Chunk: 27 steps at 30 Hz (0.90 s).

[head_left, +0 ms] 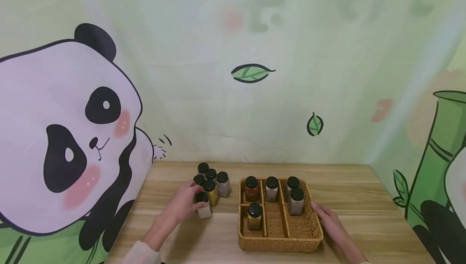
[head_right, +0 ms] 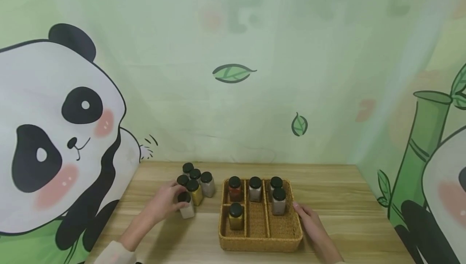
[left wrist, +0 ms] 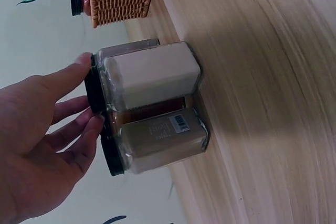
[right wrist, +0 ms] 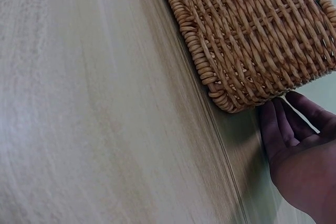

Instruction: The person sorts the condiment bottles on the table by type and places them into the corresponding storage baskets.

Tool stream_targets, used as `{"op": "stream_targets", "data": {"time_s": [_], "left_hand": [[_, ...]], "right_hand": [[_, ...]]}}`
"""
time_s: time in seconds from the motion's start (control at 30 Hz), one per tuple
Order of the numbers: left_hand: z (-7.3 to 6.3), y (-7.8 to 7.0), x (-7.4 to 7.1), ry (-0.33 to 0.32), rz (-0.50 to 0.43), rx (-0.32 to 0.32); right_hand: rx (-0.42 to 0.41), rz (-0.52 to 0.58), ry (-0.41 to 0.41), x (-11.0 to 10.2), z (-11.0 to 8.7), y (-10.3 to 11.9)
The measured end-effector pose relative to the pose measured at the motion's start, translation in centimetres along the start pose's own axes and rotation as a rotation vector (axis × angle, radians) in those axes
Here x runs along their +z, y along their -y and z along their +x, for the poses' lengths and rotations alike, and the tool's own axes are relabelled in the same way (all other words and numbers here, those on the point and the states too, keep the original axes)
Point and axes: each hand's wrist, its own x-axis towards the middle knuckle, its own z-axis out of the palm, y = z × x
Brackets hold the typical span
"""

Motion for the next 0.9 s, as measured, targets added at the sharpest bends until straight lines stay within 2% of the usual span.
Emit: {"op": "stream_targets", "data": {"time_s": [0.3, 0.63, 0.9], "left_hand": [[-0.01, 0.29, 0.21, 0.040, -0.041, 0.026], [0.09, 0.58, 0.64, 0.047, -0.064, 0.014], [0.12, 0.69, 0.85, 0.039, -0.046, 0.017]], "right_hand": [[0.005, -0.008, -0.003, 0.01, -0.08, 0.00], [0.009, -0.001, 0.002, -0.03, -0.10, 0.00], [0.016, 0.008, 0.004, -0.09, -0.14, 0.03]]}}
